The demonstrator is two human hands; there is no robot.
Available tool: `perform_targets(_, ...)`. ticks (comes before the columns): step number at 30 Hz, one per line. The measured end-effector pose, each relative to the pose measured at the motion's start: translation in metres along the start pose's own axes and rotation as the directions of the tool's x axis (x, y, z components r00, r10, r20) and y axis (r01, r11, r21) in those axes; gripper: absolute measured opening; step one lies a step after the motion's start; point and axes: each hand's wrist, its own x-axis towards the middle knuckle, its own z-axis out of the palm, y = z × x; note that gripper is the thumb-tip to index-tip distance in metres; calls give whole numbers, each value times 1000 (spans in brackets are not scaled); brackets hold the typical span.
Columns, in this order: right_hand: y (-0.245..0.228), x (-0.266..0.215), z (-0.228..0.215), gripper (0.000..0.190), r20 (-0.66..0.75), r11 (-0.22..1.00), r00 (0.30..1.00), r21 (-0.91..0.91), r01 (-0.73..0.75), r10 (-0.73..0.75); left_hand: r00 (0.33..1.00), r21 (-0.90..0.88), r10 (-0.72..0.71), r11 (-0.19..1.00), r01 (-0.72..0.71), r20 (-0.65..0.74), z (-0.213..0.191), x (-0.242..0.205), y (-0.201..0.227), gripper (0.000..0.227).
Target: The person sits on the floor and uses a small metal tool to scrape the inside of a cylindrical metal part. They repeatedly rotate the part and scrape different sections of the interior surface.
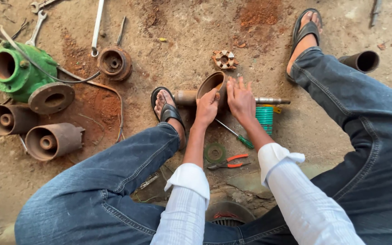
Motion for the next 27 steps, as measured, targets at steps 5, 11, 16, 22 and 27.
perform_targets(5,-5,-23,4,56,-54,931,947,-209,298,-316,994,-103,-82,991,89,71,-5,-1,1,7)
perform_targets(11,-4,-8,-1,54,-105,959,960,-148,243,-260,999,48,-29,998,26,43,-2,9,3,17)
perform_targets(16,-10,-7,-1,50,-71,980,980,-85,182,-188,995,-12,-69,997,70,68,-7,5,7,54)
perform_targets(22,-19,-37,12,54,-109,949,963,-230,217,-246,978,-75,-187,978,194,89,-6,8,3,78)
perform_targets(27,-13,14,5,60,82,990,988,28,-136,134,969,-20,-230,972,233,92,-2,7,3,82)
